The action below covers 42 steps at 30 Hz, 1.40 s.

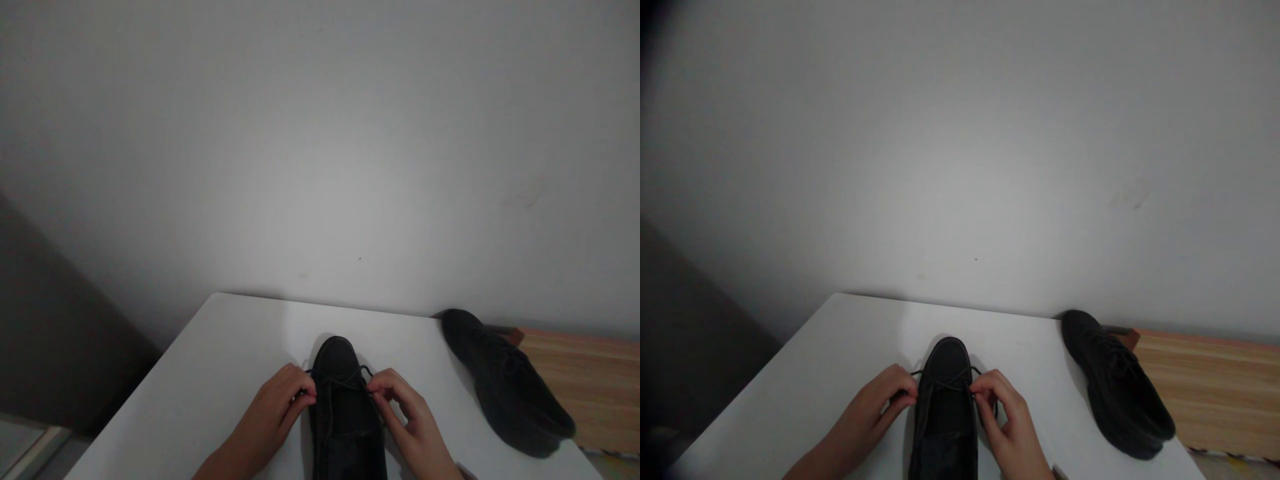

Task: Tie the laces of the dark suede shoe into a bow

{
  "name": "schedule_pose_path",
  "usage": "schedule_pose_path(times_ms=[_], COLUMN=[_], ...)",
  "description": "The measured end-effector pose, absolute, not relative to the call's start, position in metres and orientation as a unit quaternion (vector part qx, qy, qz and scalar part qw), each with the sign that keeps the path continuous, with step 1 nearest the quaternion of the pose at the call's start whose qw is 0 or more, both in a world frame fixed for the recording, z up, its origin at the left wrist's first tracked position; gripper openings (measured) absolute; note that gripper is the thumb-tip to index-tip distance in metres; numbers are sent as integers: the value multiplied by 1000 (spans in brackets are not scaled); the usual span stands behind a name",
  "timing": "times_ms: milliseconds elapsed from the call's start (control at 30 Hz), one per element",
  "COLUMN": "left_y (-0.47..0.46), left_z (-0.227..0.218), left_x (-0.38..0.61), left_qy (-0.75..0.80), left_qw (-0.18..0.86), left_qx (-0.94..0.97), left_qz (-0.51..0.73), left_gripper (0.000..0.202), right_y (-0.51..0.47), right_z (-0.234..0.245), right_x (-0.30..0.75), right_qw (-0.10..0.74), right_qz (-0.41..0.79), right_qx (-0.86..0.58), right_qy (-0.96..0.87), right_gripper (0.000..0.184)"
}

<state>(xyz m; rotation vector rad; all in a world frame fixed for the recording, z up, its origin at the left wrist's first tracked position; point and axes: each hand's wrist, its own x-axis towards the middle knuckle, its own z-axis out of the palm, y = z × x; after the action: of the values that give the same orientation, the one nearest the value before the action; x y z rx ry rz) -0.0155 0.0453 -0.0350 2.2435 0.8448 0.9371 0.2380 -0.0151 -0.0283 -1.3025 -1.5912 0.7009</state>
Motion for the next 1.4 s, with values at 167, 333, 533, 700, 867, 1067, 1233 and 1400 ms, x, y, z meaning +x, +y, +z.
schedule_pose_path(times_ms=[167, 333, 533, 700, 867, 1067, 1233, 1400], left_y=[43, 41, 40, 43, 42, 27, 4, -2], left_z=[-38, -38, -33, -36, -40, -30, -28, -33], left_x=[-12, -8, -5, -6, -4, 1, 6, 16], left_qy=[334, 336, 318, 304, 297, 406, 428, 463], left_qw=[302, 299, 244, 245, 250, 268, 264, 203], left_qx=[823, 822, 818, 815, 812, 770, 778, 800], left_qz=[347, 350, 413, 429, 436, 413, 376, 323], left_gripper=[15, 13, 18, 21, 17, 16, 56, 67], right_y=[-15, -15, -16, -15, -14, -17, -33, -40], right_z=[-30, -27, -25, -25, -24, -17, -7, -10], right_x=[238, 237, 236, 236, 237, 236, 233, 225], right_qw=[461, 465, 469, 469, 474, 474, 425, 392], right_qz=[287, 279, 278, 271, 268, 276, 214, 151], right_qx=[-533, -532, -534, -538, -551, -577, -586, -594], right_qy=[-649, -650, -646, -646, -633, -606, -656, -686], right_gripper=[15, 16, 16, 18, 23, 30, 22, 22])
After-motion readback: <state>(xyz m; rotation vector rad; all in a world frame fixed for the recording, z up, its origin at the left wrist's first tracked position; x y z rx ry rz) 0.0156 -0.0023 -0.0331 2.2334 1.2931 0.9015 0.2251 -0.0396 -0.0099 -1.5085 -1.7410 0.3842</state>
